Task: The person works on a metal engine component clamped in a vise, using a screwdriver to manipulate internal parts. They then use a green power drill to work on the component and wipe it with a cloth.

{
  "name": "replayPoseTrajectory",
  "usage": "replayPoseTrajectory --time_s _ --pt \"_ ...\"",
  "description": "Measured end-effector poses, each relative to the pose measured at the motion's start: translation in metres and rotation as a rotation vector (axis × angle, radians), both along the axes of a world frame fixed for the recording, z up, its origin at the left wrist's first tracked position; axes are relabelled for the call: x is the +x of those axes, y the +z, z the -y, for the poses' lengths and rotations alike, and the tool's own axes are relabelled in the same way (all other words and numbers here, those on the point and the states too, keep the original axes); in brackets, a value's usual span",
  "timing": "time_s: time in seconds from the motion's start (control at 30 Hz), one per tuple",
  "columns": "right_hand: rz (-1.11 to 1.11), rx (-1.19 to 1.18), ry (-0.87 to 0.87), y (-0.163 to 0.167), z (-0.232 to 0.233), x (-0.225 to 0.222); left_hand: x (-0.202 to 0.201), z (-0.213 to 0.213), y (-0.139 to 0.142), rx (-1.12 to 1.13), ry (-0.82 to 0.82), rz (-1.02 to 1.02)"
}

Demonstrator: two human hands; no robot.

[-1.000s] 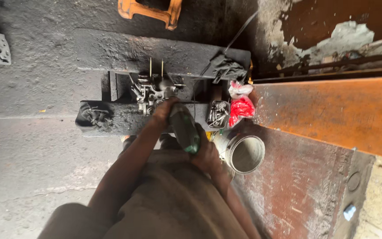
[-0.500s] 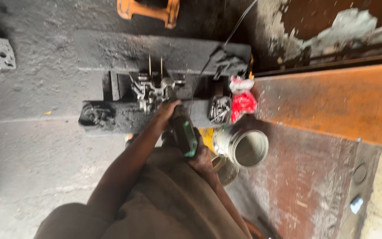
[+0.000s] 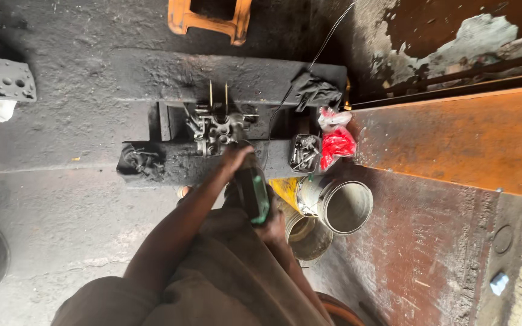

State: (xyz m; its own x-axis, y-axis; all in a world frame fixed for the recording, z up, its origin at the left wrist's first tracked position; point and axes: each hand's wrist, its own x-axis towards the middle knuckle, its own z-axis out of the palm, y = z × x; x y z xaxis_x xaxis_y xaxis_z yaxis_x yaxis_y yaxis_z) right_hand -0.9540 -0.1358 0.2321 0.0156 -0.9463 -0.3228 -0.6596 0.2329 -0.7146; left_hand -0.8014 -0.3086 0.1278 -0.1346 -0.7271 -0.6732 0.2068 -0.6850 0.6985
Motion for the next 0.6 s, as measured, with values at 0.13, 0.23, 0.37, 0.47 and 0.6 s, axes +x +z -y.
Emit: replayPoseTrajectory --time_s 0.13,0.23,0.37,0.47,0.6 --pt "0.112 0.129 0.08 0.002 0.014 0.019 0.043 0.002 0.025 0.335 0.168 -0.248" --pt "0.002 -0.205 0.183 0.014 0.023 0.029 0.06 -0.001 0.038 0.322 0.15 -0.302" --pt "-0.013 -0.191 0.207 0.024 0.033 0.042 0.068 -0.002 0.031 0.268 0.243 -0.324" --pt "-0.012 0.029 0.138 0.032 0.04 0.052 0.072 0.005 0.02 0.356 0.19 -0.301" --pt "-0.079 0.023 0.181 0.053 0.058 0.055 0.072 0.018 0.014 0.338 0.241 -0.31"
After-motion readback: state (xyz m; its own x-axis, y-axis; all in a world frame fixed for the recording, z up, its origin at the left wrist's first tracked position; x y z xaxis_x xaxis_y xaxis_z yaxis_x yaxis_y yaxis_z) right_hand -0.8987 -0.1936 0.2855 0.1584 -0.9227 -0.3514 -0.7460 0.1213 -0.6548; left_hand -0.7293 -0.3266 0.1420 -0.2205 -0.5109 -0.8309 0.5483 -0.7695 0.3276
